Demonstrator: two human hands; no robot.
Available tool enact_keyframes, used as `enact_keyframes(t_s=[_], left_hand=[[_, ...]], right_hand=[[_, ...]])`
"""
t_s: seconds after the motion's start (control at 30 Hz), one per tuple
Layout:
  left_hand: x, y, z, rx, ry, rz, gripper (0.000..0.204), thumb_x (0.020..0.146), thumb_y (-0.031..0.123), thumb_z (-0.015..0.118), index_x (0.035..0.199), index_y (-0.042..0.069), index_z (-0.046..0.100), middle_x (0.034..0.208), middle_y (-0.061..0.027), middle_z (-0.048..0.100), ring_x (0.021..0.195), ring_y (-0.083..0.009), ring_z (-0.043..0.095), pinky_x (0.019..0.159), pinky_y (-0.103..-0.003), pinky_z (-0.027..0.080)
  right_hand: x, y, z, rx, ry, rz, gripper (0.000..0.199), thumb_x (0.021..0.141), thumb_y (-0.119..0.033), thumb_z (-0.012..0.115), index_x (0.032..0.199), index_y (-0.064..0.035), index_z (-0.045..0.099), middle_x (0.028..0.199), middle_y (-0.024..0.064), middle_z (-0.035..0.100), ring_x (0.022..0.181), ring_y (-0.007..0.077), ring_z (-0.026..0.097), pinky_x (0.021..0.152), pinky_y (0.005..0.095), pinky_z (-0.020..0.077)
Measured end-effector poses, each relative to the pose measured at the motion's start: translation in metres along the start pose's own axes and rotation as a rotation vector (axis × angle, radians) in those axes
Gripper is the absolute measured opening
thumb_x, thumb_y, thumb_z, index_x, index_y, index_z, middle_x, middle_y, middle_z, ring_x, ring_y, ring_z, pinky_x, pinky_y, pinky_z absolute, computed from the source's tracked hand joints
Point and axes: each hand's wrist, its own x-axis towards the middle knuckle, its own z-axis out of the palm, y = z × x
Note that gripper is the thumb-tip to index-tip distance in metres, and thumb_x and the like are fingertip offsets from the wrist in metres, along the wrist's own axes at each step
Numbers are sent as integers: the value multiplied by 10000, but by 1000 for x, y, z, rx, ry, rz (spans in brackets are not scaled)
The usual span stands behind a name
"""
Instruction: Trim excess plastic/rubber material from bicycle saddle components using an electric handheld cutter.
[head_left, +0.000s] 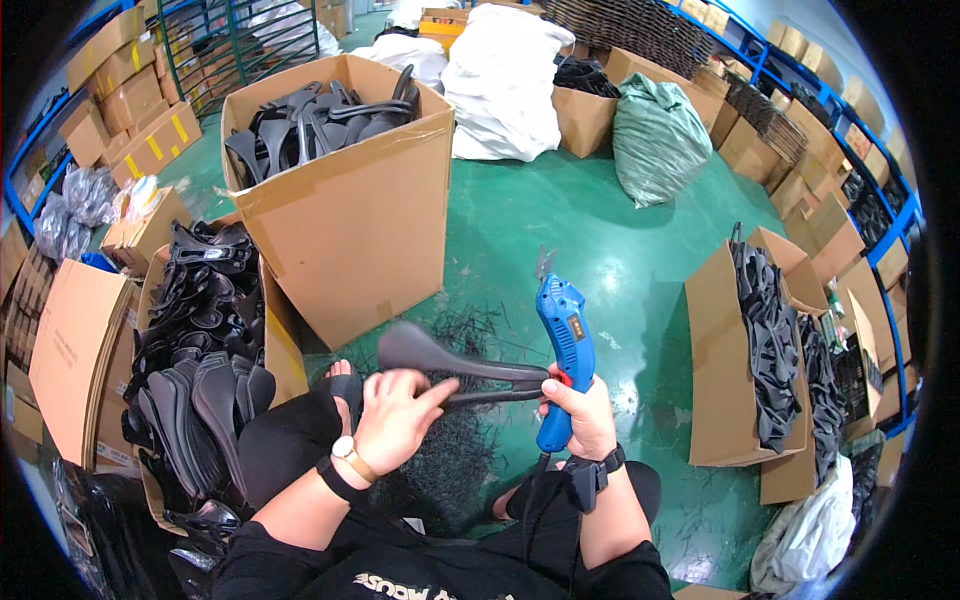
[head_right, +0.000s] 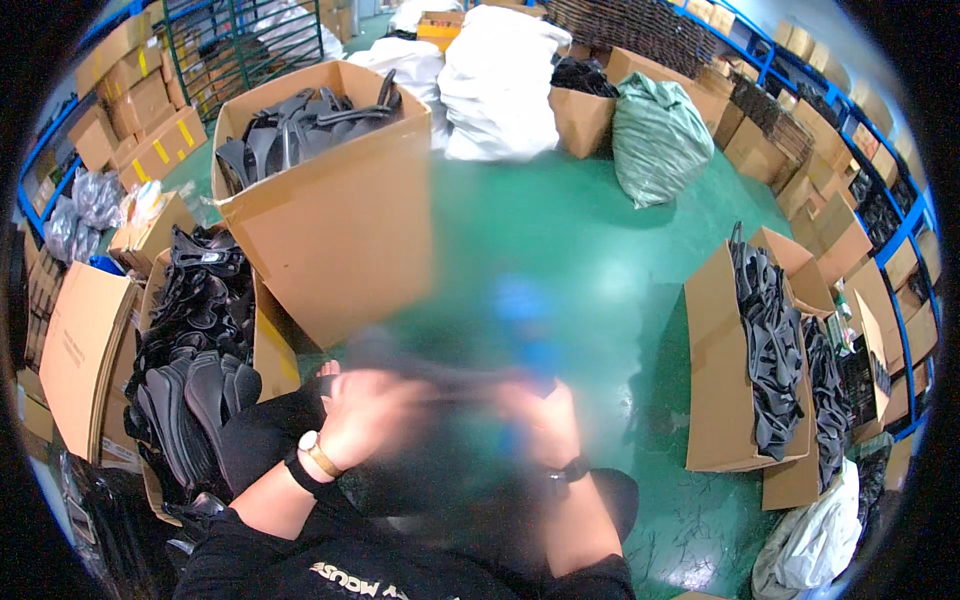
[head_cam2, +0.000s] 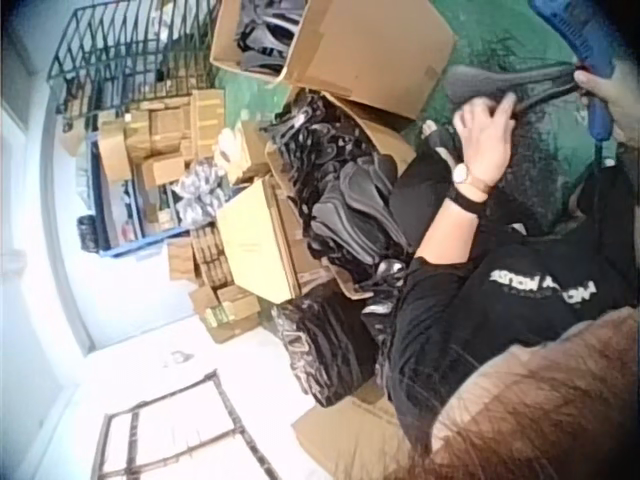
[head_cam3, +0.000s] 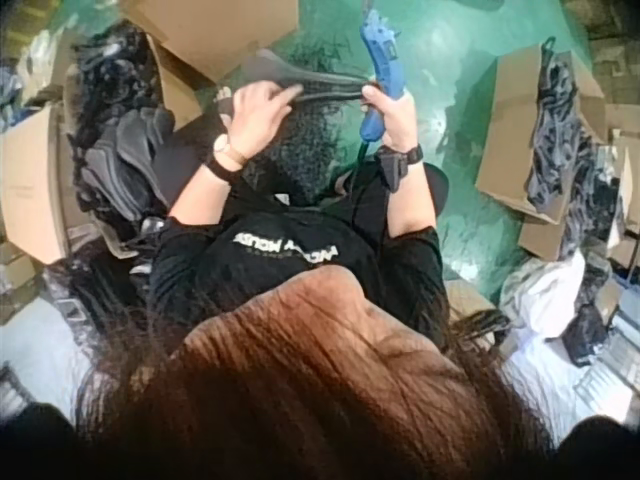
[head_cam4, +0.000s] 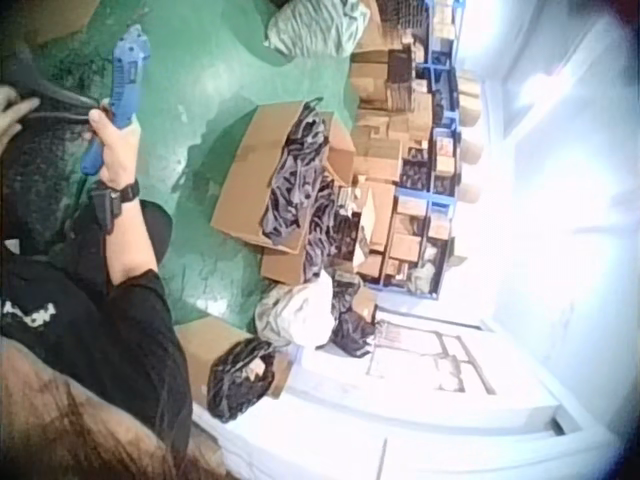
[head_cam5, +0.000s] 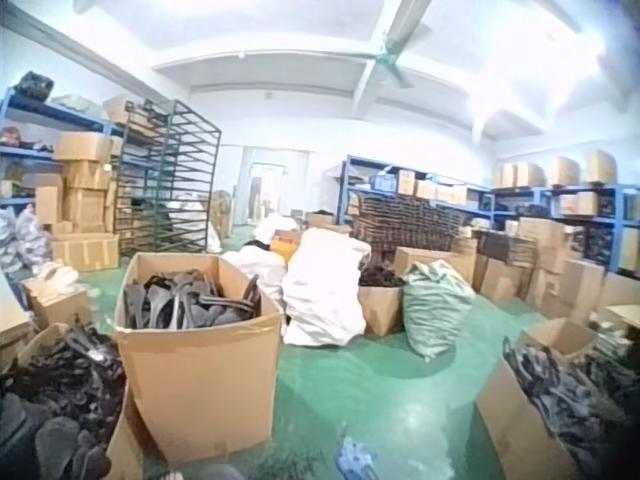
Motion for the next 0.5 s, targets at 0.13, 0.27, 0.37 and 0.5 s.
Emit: enact_keyframes(t_s=[0.13, 0.27, 0.37, 0.5], left_hand=[[-8, 7, 23, -265, 58, 20, 373, 725, 169, 754, 1081, 142, 645, 951, -51, 537, 888, -256, 529, 809, -390, 418], [9, 40, 34, -1599, -156, -535, 282, 895, 249, 646, 1124, 90, 603, 1122, -52, 617, 970, -130, 574, 823, -275, 463], [15, 24, 38, -1939, 0, -547, 222, 911, 228, 620, 1087, 93, 601, 1100, -63, 637, 945, -134, 598, 825, -276, 482], [18, -9, 25, -2337, 218, -743, 107, 946, 173, 554, 1004, 98, 604, 1008, -56, 665, 890, -136, 651, 790, -273, 559]], right_hand=[[0, 0, 19, 32, 45, 15, 332, 757, -62, 745, 1028, -16, 559, 860, 48, 581, 673, 151, 595, 592, 277, 523], [-2, 15, 25, 56, -18, 36, 331, 758, -57, 746, 1030, -13, 561, 909, 51, 586, 696, 154, 604, 606, 286, 530], [-2, 25, 37, -13, -99, 83, 317, 777, -79, 732, 1035, -12, 561, 903, 59, 594, 714, 162, 610, 619, 300, 536], [-3, 23, 42, -20, -154, 199, 287, 796, -174, 708, 986, -21, 556, 770, 64, 579, 686, 176, 591, 617, 311, 513]])
